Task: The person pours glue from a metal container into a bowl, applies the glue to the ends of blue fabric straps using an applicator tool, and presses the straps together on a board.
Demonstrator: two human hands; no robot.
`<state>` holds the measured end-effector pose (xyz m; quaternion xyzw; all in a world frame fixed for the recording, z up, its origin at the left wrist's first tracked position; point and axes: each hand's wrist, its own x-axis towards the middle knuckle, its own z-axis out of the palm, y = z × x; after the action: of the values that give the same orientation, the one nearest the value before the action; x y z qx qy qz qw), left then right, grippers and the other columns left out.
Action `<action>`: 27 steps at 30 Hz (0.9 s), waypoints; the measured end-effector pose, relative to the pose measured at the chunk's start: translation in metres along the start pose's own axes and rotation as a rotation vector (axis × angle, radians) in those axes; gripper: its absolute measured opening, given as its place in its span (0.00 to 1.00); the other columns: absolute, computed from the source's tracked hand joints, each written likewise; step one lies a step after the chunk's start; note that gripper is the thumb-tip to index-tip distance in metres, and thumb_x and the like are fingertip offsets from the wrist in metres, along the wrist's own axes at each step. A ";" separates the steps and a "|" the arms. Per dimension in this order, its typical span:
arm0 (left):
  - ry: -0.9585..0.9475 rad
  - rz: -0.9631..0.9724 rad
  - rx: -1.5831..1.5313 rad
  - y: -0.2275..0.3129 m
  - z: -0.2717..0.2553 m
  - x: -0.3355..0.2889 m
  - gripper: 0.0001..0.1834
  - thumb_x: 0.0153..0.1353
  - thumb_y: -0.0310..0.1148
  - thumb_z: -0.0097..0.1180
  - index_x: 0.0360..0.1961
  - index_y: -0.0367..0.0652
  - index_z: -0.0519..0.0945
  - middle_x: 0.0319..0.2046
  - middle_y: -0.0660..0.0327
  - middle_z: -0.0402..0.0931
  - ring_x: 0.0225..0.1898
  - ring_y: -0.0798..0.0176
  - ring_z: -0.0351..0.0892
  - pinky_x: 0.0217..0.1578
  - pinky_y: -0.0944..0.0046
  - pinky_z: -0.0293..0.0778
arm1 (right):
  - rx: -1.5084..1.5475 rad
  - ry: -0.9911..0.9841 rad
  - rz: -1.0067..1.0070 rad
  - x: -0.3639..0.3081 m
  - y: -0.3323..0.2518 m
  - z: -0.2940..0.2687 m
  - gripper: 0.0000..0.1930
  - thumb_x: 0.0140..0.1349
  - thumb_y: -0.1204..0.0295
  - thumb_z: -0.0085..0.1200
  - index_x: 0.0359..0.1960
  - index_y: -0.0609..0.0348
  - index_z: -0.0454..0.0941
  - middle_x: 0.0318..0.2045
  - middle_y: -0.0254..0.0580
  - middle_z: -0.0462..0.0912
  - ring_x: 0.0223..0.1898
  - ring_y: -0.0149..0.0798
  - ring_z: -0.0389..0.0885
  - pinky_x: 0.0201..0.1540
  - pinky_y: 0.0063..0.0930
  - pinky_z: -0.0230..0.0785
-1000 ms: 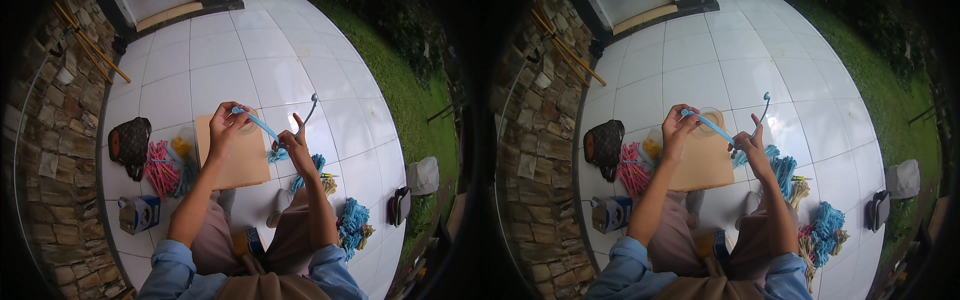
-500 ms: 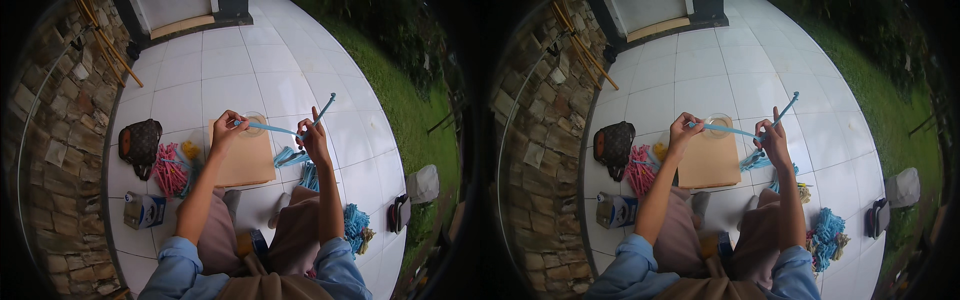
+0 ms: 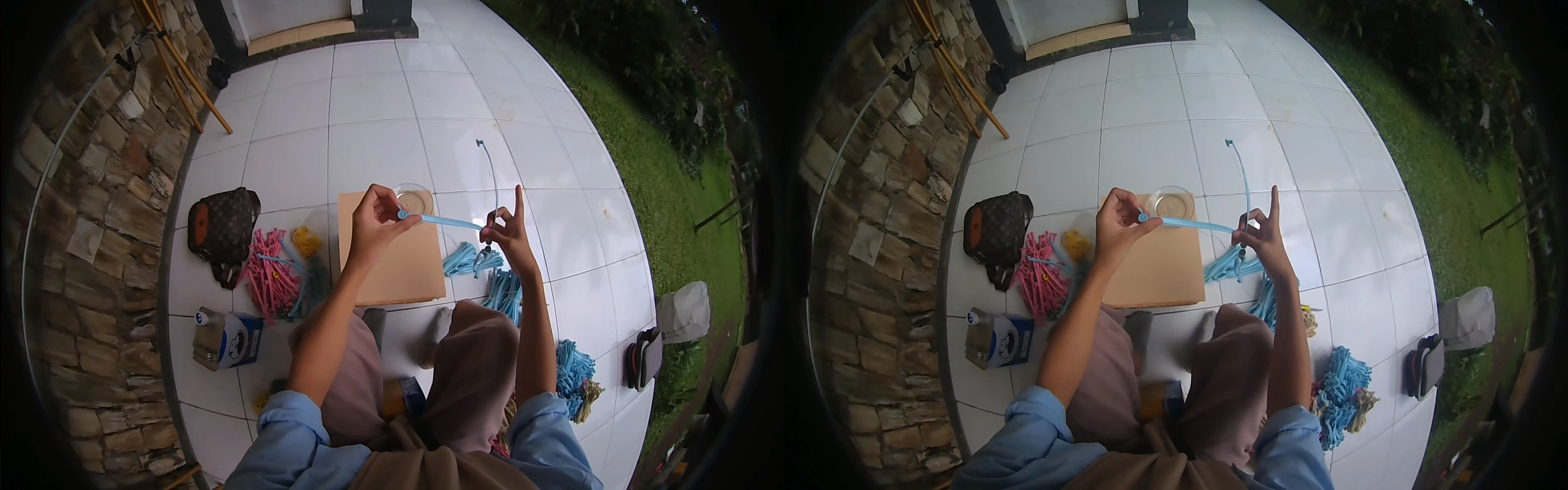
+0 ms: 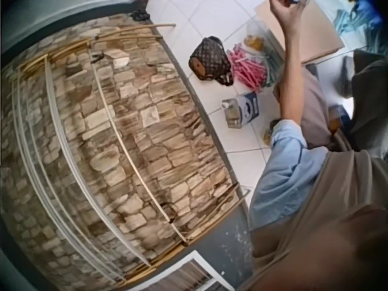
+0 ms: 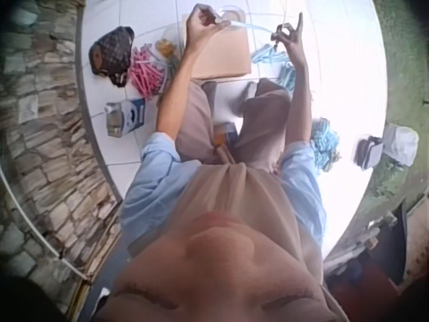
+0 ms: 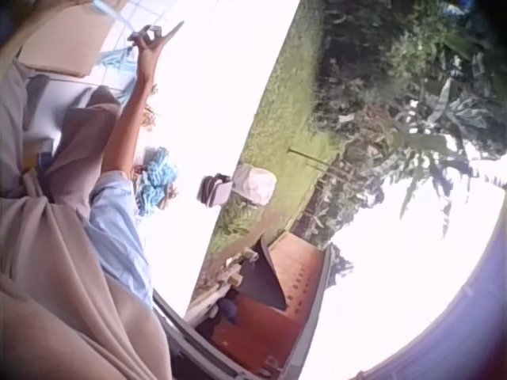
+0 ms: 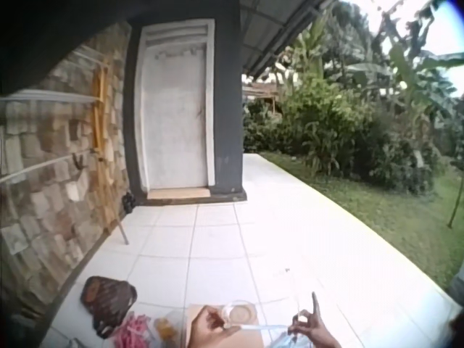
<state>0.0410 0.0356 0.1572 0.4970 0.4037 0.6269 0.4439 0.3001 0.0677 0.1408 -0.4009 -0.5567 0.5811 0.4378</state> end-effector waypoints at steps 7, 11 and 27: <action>-0.112 0.075 0.091 0.004 0.000 0.001 0.22 0.43 0.16 0.65 0.30 0.43 0.63 0.27 0.66 0.66 0.32 0.74 0.71 0.35 0.72 0.71 | 0.078 0.043 0.012 0.009 0.026 0.004 0.54 0.50 0.87 0.53 0.66 0.41 0.22 0.31 0.38 0.69 0.28 0.32 0.77 0.31 0.24 0.73; -0.222 -0.057 0.261 -0.005 -0.027 0.010 0.19 0.45 0.17 0.64 0.29 0.42 0.64 0.27 0.66 0.66 0.32 0.76 0.69 0.34 0.74 0.70 | 0.028 -0.013 0.060 0.016 0.029 -0.001 0.55 0.50 0.87 0.53 0.66 0.39 0.22 0.31 0.36 0.69 0.26 0.30 0.75 0.29 0.22 0.71; -0.444 -0.092 0.785 -0.124 -0.055 -0.015 0.12 0.50 0.27 0.60 0.37 0.43 0.76 0.29 0.59 0.63 0.32 0.61 0.74 0.32 0.63 0.73 | 0.104 -0.061 0.124 0.034 0.132 0.004 0.53 0.50 0.90 0.48 0.66 0.39 0.22 0.31 0.37 0.66 0.28 0.29 0.73 0.31 0.24 0.71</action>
<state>0.0077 0.0527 0.0263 0.7315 0.5278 0.2842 0.3250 0.2776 0.0991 0.0096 -0.3933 -0.5131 0.6471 0.4039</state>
